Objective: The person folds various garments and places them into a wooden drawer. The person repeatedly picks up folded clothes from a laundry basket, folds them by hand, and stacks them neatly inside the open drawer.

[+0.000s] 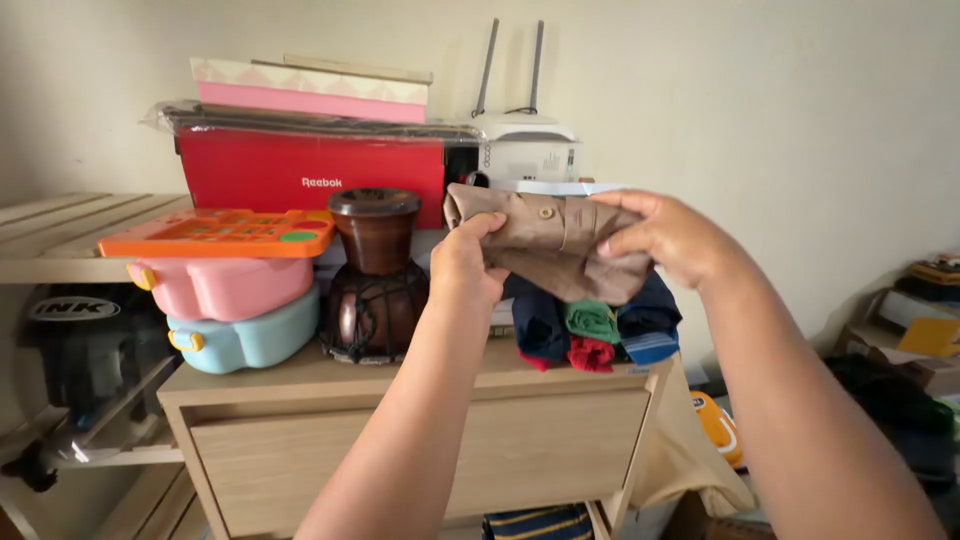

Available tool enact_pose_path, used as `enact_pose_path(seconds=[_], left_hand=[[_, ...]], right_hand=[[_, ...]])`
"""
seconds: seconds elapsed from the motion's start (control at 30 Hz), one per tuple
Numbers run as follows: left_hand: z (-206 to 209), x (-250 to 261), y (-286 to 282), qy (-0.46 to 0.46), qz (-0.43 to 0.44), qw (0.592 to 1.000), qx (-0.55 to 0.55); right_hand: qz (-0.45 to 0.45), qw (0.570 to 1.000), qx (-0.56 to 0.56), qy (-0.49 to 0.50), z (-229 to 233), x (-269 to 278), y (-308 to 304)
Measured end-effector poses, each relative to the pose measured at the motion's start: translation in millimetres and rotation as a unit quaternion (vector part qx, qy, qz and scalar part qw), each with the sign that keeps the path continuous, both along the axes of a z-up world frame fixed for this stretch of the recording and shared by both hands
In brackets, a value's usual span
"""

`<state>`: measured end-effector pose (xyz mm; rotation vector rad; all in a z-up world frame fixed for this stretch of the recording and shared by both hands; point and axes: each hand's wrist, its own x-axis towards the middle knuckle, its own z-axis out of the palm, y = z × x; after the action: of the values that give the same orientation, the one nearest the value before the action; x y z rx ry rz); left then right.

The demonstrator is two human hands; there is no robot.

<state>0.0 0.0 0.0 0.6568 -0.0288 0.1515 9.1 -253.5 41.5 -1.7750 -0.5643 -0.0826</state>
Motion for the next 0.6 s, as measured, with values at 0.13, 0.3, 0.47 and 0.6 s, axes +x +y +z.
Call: enact_pose_path(seconds=[0.13, 0.3, 0.47, 0.6], left_hand=[[15.1, 23.5, -7.6, -0.008, 0.122, 0.979, 0.161], [17.9, 35.7, -3.3, -0.007, 0.286, 0.799, 0.528], [1.9, 45.2, 0.2, -0.162, 0.431, 0.631, 0.625], [-6.2, 59.6, -22.8, -0.272, 0.392, 0.516, 0.711]], right_hand=[[-0.09, 0.996, -0.007, 0.012, 25.8, 38.4, -1.4], [-0.102, 0.995, -0.021, 0.001, 22.3, 83.9, -0.6], [-0.228, 0.921, -0.296, -0.108, -2.0, 97.4, 1.0], [-0.314, 0.801, -0.427, -0.279, -23.7, 83.7, 9.7]])
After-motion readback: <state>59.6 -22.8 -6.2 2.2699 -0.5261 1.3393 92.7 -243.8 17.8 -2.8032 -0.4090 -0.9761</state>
